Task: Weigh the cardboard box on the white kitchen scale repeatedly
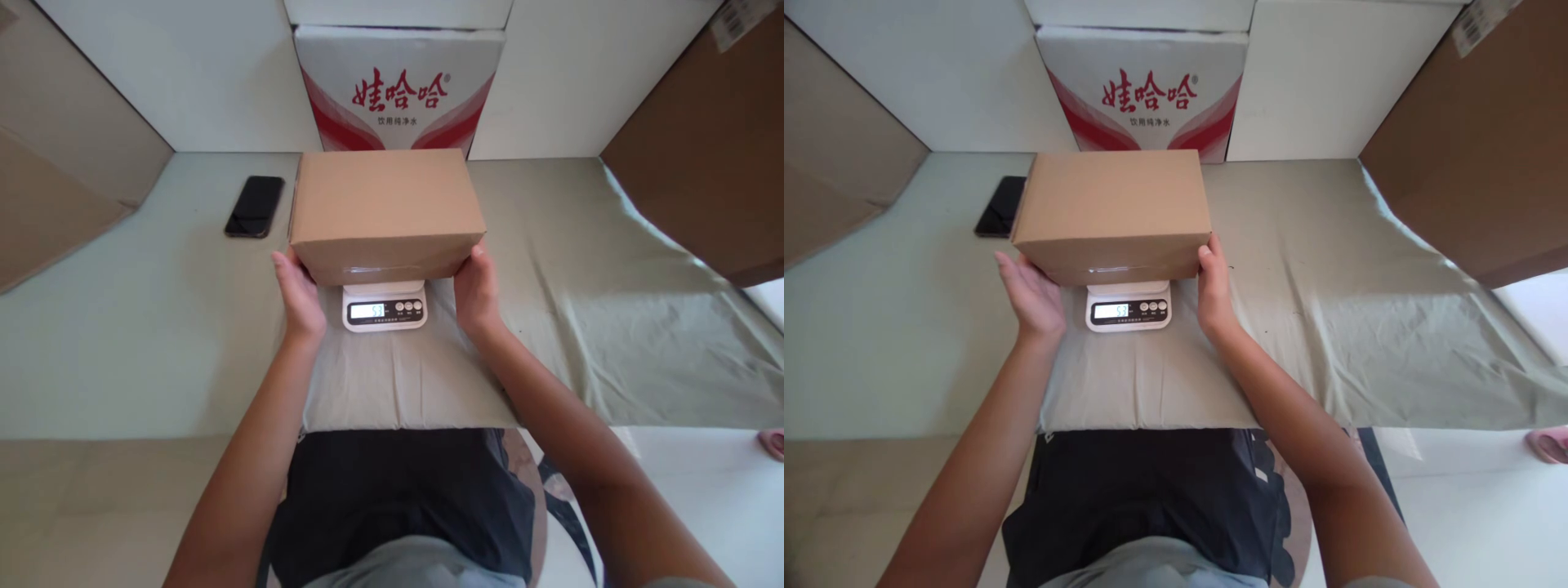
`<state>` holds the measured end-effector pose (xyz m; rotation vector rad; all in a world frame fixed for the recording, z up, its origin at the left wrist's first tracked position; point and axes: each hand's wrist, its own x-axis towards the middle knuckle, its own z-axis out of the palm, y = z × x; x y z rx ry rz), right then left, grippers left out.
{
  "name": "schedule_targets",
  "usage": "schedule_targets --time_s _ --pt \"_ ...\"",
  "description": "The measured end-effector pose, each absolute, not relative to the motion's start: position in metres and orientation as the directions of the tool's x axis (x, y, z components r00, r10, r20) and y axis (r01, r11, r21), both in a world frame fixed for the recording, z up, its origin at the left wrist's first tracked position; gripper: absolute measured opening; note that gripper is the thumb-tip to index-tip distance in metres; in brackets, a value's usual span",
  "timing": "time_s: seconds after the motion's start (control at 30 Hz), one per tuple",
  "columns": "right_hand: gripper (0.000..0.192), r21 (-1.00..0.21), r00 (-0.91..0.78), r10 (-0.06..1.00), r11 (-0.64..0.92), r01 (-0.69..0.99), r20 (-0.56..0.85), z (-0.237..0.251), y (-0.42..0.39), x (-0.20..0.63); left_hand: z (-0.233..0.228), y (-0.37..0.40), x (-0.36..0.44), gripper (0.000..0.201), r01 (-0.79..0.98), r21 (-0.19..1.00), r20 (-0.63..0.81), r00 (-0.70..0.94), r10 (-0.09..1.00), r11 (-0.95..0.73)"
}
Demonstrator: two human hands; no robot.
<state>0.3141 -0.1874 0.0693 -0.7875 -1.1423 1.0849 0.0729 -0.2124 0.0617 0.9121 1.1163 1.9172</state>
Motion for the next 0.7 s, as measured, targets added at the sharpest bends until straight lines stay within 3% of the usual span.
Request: schedule_targets --time_s 0.43,0.7 --pt "0.063 -0.928 0.02 0.954 0.297 -0.223 0.3 0.068 -0.191 0.311 0.067 -0.218 0.076 0.086 -0.195 0.914 0.23 -0.472 0.851 -0.355" --pt "0.056 -0.909 0.035 0.94 0.337 -0.245 0.339 0.091 -0.198 0.314 0.09 -0.226 0.071 0.088 -0.123 0.901 0.341 -0.391 0.855 -0.415"
